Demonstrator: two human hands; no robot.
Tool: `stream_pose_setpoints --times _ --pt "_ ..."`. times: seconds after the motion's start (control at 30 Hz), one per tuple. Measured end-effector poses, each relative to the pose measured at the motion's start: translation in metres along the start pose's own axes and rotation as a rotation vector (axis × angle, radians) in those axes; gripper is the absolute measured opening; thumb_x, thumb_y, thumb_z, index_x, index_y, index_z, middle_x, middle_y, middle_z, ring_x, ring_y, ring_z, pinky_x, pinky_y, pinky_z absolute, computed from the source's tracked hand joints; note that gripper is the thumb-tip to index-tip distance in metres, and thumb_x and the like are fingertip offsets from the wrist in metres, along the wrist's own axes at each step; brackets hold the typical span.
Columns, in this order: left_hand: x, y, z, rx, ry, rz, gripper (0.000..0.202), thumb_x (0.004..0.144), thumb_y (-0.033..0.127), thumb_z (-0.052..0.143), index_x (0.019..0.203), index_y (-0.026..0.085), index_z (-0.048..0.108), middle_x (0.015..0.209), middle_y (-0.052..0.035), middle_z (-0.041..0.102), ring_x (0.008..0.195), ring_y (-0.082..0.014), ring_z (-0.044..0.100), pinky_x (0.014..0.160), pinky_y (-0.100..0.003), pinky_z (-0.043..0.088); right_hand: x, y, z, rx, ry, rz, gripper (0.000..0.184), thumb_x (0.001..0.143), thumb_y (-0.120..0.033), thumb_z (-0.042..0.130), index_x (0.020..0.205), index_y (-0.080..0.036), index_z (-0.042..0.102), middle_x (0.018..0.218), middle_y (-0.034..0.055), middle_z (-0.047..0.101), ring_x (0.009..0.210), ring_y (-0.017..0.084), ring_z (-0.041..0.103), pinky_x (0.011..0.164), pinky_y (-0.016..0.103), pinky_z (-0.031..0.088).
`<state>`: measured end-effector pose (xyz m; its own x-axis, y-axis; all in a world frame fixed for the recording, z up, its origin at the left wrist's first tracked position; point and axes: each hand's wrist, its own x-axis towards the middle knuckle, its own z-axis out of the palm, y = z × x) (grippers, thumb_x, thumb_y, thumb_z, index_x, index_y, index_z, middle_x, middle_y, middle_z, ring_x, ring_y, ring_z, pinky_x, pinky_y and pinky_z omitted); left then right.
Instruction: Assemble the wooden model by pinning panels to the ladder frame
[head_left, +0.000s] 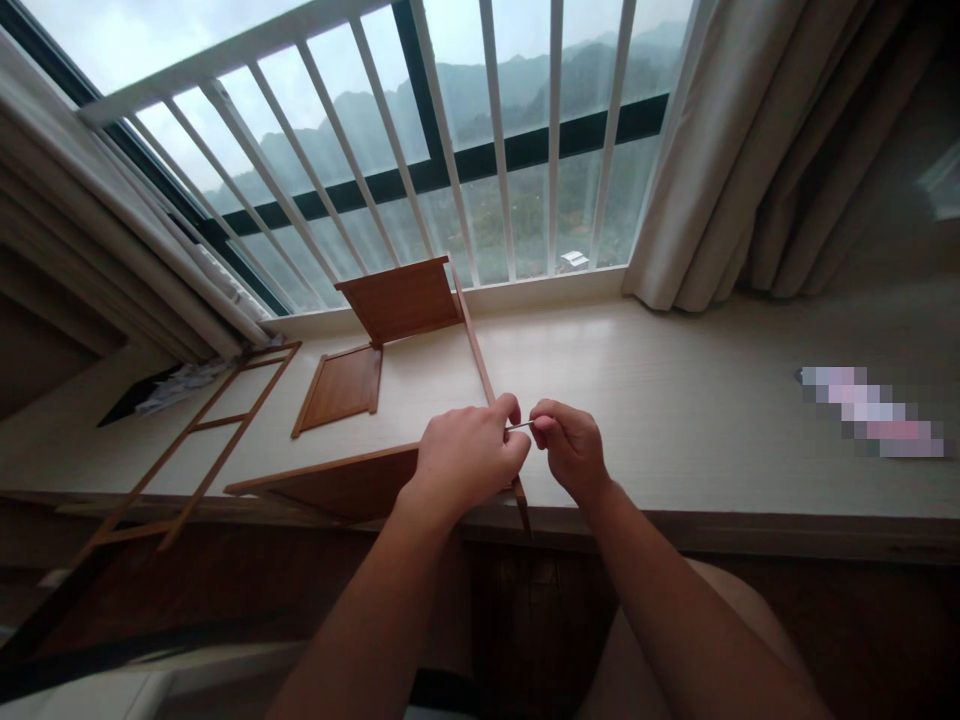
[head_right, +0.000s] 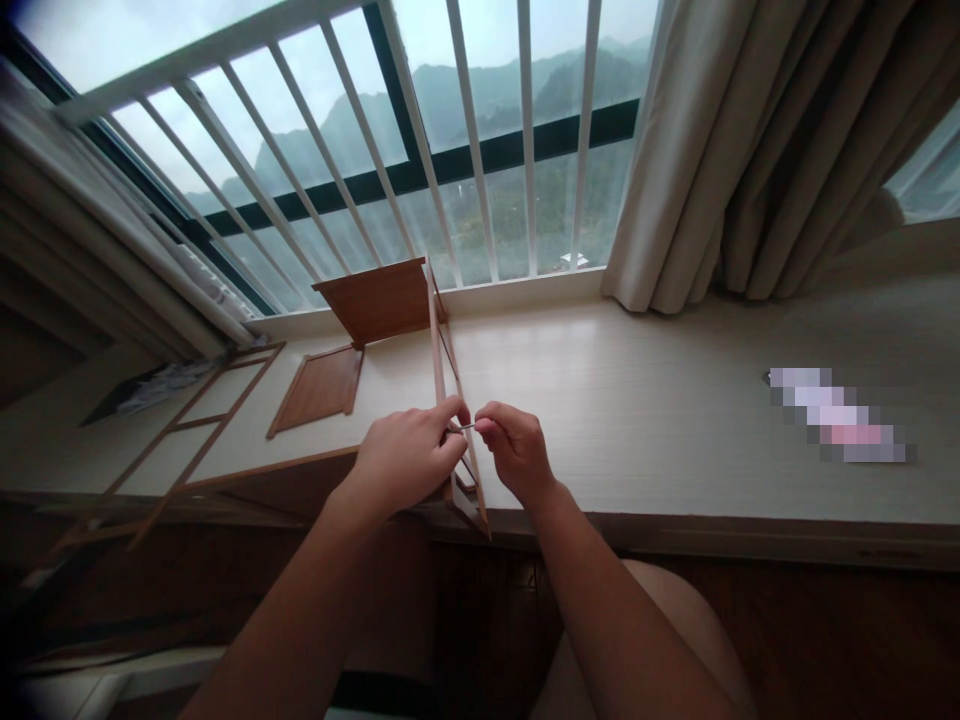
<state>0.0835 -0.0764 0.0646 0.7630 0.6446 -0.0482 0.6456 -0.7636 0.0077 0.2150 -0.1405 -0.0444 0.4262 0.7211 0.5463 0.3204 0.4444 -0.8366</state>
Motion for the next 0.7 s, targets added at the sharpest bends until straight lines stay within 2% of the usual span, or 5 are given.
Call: stream_pose_setpoints --times 0.13,0.23,0.5,0.7 --pt "-0.001 0.000 0.000 -0.007 0.003 0.003 0.037 0.084 0.045 0.023 0.103 0.033 0.052 0.082 -0.0014 0.067 0.080 -0.0195 0.063 0.071 -0.030 0.045 0.001 -0.003 0.004 -0.045 0.057 -0.118 0.026 0.091 -0.028 0.048 0.072 -0.012 0.054 0.066 0.0004 0.047 0.062 0.004 0.041 0.061 0.020 0.032" --pt "-0.001 0.001 -0.001 -0.009 0.000 0.002 0.035 0.084 0.043 0.024 0.103 0.033 0.052 0.082 -0.0008 0.067 0.079 -0.0199 0.064 0.069 -0.030 0.044 0.003 -0.004 0.009 -0.039 0.109 -0.154 0.026 0.092 -0.028 0.047 0.073 -0.012 0.054 0.065 0.0005 0.045 0.061 0.005 0.040 0.060 0.021 0.031" --pt "-0.001 0.002 -0.003 -0.035 -0.032 -0.016 0.036 0.084 0.044 0.026 0.105 0.033 0.053 0.083 -0.0009 0.068 0.080 -0.0178 0.063 0.072 -0.028 0.043 -0.002 0.001 0.011 -0.009 0.121 -0.156 0.033 0.093 -0.036 0.044 0.072 -0.012 0.053 0.063 0.0008 0.044 0.059 0.005 0.039 0.059 0.021 0.031" --pt "-0.002 0.003 -0.005 -0.032 -0.054 -0.030 0.036 0.084 0.043 0.027 0.105 0.033 0.054 0.084 -0.0006 0.068 0.080 -0.0183 0.063 0.072 -0.028 0.043 -0.004 0.003 0.012 0.061 0.104 -0.077 0.032 0.093 -0.035 0.044 0.071 -0.012 0.053 0.062 0.0008 0.043 0.058 0.005 0.039 0.058 0.021 0.031"
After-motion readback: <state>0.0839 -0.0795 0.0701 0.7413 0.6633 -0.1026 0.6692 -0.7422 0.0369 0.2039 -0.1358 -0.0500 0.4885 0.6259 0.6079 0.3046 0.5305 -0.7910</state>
